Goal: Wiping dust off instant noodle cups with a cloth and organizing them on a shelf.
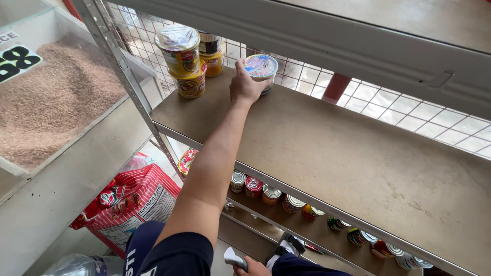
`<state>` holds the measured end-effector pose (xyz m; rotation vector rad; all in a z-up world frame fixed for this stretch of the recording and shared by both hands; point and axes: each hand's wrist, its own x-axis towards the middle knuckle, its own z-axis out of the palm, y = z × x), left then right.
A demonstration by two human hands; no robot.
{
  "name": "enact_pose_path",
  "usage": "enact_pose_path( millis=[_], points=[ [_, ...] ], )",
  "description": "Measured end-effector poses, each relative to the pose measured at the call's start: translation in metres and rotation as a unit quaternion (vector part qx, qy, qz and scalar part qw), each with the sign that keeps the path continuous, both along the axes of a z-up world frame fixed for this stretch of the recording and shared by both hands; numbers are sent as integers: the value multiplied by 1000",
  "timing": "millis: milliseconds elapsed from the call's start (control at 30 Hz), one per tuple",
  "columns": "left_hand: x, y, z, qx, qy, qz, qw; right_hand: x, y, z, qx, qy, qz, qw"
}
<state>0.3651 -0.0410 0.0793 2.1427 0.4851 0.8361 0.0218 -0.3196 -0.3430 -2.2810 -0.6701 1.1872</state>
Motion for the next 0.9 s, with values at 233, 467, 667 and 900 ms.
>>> enact_pose_path(
  millis=[233,467,667,900],
  points=[
    [-84,2,5,-91,-75,-58,991,-13,1,51,-92,0,6,996],
    [-245,6,27,-101,-263,-273,920,-24,-14,43,-142,-24,20,989],
    [-302,28,-64,-523,-345,-333,705,-42,-18,91,-105,-45,-52,992],
    [-322,30,-146,-718,-247,-293,581,-34,29,228,107,-109,-325,933]
  ],
)
